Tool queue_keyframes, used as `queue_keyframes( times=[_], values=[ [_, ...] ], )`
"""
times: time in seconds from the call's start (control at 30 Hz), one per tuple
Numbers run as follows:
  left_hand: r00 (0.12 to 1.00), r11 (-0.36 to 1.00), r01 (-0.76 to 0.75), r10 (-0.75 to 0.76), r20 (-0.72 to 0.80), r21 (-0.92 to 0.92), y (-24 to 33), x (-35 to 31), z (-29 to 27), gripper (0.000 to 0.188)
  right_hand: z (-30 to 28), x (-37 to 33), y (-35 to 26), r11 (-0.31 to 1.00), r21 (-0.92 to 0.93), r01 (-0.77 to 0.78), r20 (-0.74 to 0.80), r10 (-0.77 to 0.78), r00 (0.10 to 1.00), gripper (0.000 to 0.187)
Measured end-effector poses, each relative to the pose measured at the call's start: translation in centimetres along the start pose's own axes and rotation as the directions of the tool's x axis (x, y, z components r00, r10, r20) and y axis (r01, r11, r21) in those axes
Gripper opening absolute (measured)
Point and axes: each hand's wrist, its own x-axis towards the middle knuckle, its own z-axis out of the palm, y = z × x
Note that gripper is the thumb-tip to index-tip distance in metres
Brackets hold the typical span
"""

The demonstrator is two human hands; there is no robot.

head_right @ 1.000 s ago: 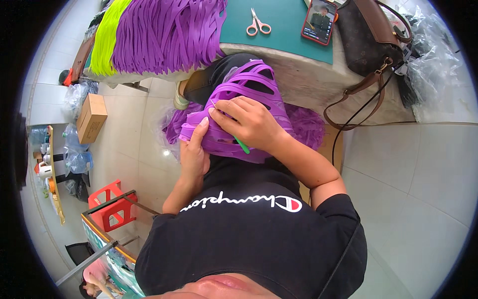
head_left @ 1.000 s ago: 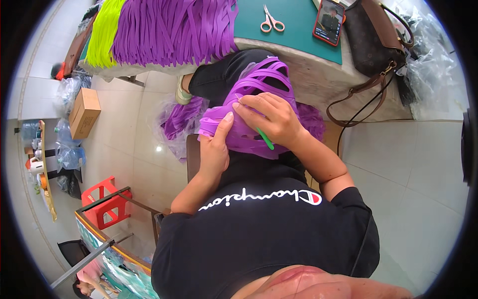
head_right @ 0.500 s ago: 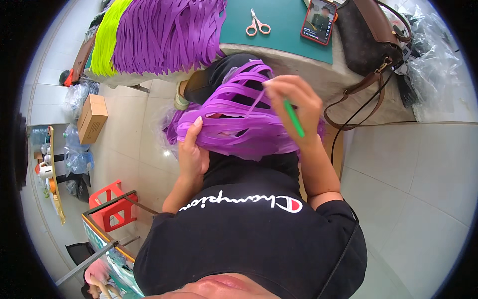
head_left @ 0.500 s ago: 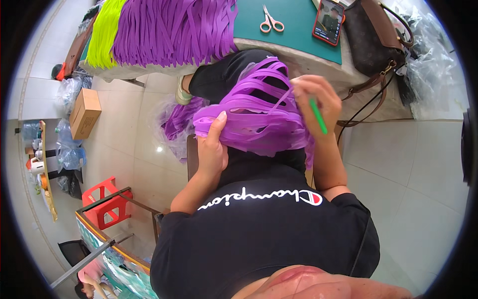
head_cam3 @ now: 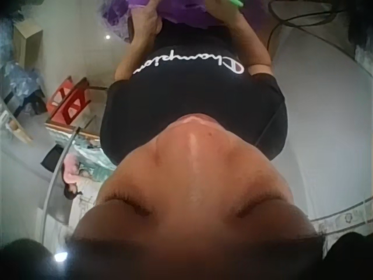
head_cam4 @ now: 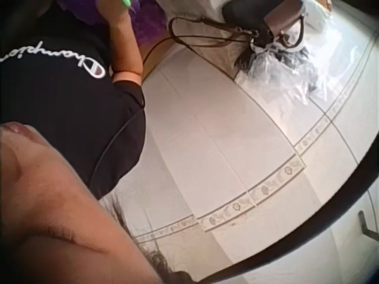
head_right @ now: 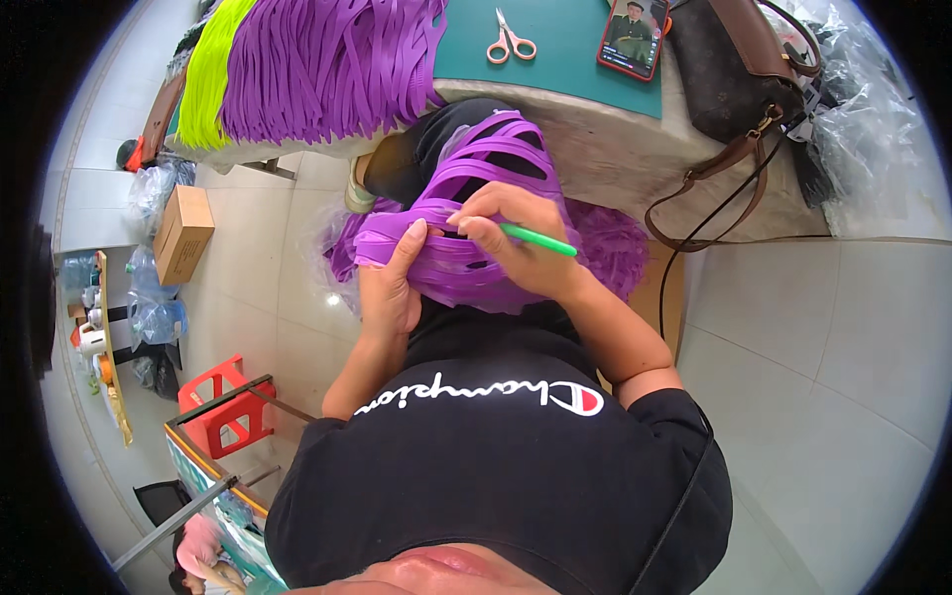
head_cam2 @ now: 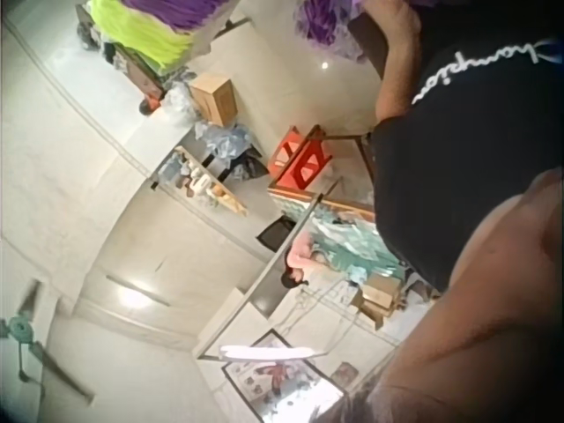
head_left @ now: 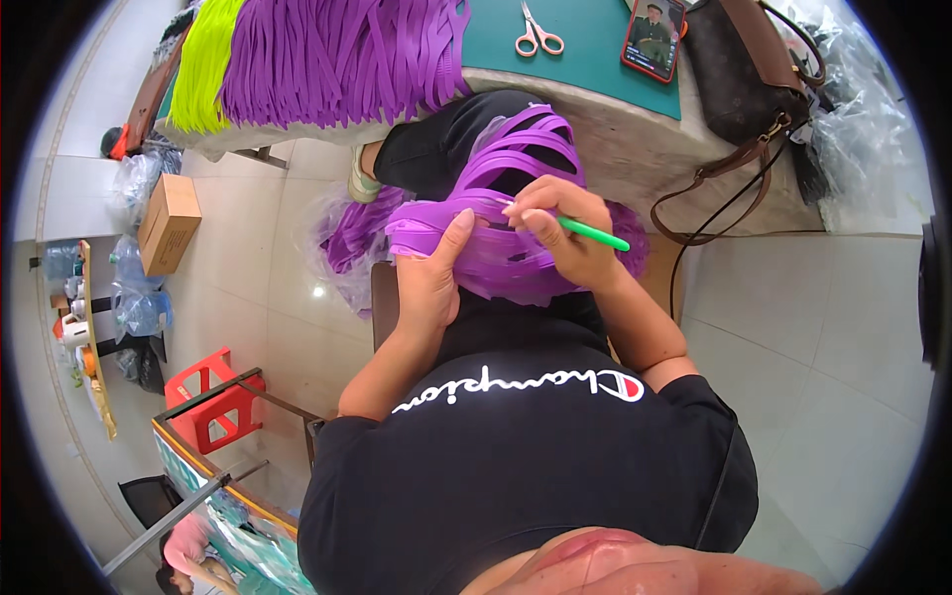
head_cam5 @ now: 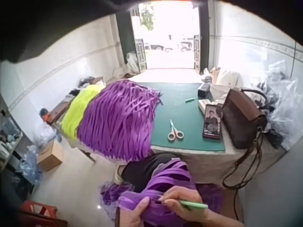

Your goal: The person links strips of silicone fringe using a crochet hook and trims sections with scissors.

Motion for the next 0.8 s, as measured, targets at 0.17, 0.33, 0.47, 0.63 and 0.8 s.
queue_keyframes(
  times=[0.17, 0.33, 0.47, 0.63, 0.8],
  values=[
    [1.0, 0.999, -0.023, 0.023, -0.004, -0.033, 0.1, -0.3, 0.0, 0.013, 1.5, -0.1, 0.6, 0.999, 0.029, 0.035, 0.052, -0.037, 0.998, 0.013],
    [0.999, 0.999, -0.044, 0.044, 0.003, -0.009, -0.1, -0.3, -0.3, 0.012, 1.6, 0.1, 0.9, 0.997, -0.023, 0.074, 0.034, -0.073, 0.997, 0.014],
    [0.999, 0.999, -0.035, 0.035, 0.0, -0.013, -0.1, -0.5, -0.4, 0.011, 1.5, -0.1, 1.0, 0.994, -0.019, 0.106, 0.031, -0.105, 0.994, 0.014],
    [1.0, 1.0, -0.017, 0.017, 0.002, -0.017, 0.0, -0.5, -0.4, 0.01, 1.4, 0.2, 1.0, 0.98, -0.088, 0.178, 0.07, -0.172, 0.983, 0.013],
    [0.998, 0.998, -0.064, 0.064, 0.002, 0.004, -0.2, -0.5, -0.4, 0.009, 1.3, 0.9, 0.4, 0.933, -0.206, 0.296, 0.134, -0.273, 0.953, 0.014]
  ],
)
